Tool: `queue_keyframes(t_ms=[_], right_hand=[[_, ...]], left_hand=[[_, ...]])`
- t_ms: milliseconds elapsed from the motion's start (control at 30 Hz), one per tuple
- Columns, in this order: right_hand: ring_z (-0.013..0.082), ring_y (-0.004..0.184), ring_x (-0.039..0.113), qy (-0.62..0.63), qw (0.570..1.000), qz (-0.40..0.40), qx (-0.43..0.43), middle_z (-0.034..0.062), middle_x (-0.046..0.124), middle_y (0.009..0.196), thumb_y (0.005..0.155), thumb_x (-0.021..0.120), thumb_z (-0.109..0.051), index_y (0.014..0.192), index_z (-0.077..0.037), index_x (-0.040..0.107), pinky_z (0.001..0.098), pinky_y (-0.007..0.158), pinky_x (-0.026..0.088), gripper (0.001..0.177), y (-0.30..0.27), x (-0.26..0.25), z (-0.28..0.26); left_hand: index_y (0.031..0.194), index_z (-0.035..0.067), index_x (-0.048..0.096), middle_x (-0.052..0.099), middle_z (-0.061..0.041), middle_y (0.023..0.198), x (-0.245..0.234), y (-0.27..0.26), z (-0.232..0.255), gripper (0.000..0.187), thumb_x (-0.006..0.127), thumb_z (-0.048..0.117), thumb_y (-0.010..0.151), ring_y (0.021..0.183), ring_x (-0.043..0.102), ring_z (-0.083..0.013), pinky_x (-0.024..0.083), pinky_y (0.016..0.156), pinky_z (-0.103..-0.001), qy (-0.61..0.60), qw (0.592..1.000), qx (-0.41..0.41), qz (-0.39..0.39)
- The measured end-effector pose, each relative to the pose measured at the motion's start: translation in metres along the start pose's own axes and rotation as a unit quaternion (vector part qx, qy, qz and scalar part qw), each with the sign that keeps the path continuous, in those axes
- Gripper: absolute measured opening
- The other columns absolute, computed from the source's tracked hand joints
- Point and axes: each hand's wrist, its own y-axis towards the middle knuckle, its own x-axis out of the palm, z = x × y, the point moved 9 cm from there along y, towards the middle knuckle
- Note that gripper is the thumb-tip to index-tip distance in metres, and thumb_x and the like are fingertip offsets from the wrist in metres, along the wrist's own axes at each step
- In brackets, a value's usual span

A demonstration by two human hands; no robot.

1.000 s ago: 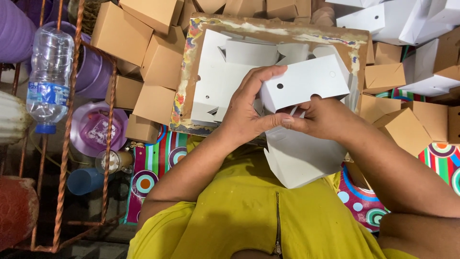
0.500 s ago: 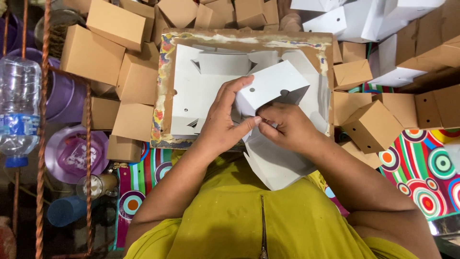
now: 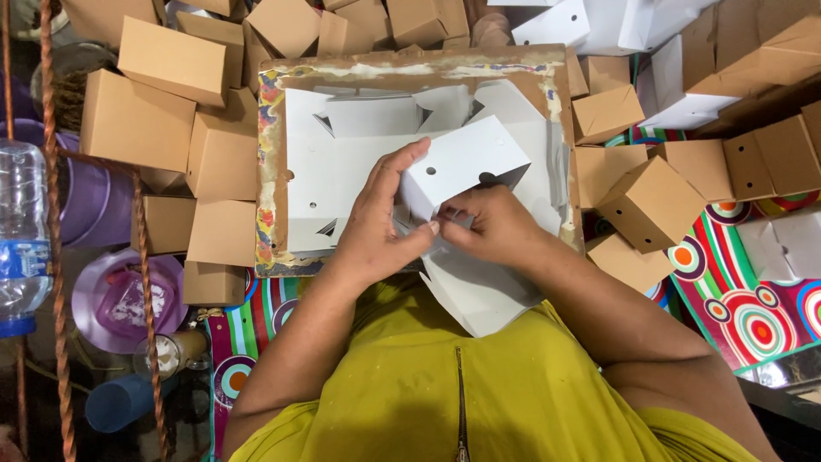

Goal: The person folds and assembles white paper inserts and small brown cardboard boxes by hand while sitting on the floor.

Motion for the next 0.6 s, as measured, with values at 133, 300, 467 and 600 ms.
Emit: queue_keyframes(t_ms=[133,300,467,600], right_hand=[[0.0305,0.066,0.073,-0.047,0.998,0.024,-0.034,0.0123,0.072,0.069,0.087,0.074,-0.010,0.086,-0.004,0.075,0.0361,0.063,0.059,0.006,-0.007,0.004,0.022],[0.0357,0.056,0.067,0.007,0.995,0.095,0.010,0.0227,0.063,0.057,0.087,0.072,-0.008,0.076,0.006,0.067,0.0445,0.055,0.051,0.019,-0.010,-0.009,0.034],[0.0181,0.062,0.065,0.087,0.994,0.064,-0.004,0.0070,0.061,0.057,0.090,0.065,-0.002,0.074,-0.005,0.069,0.0318,0.057,0.051,0.017,-0.006,-0.009,0.044],[0.0161,0.061,0.058,0.080,0.995,0.055,-0.031,0.0097,0.061,0.059,0.094,0.063,-0.007,0.080,-0.005,0.069,0.0333,0.055,0.048,0.015,0.007,-0.017,-0.001]], left_hand=[[0.152,0.004,0.040,0.045,-0.027,0.145,0.003,0.005,0.005,0.086,0.066,-0.002,0.070,0.130,0.051,-0.0546,0.049,0.100,-0.068,0.044,0.999,-0.011,0.006],[0.153,0.017,0.043,0.041,-0.016,0.153,0.003,0.005,-0.006,0.084,0.060,-0.005,0.073,0.133,0.053,-0.0488,0.054,0.098,-0.059,0.006,1.000,-0.002,0.022],[0.153,0.018,0.042,0.040,-0.015,0.156,0.008,0.013,-0.001,0.085,0.075,0.006,0.076,0.145,0.046,-0.0457,0.045,0.115,-0.060,0.028,0.998,0.047,0.019],[0.154,0.021,0.041,0.039,-0.015,0.156,0.006,0.015,-0.005,0.084,0.062,0.001,0.074,0.143,0.048,-0.0461,0.044,0.116,-0.060,0.030,0.998,0.049,0.032]])
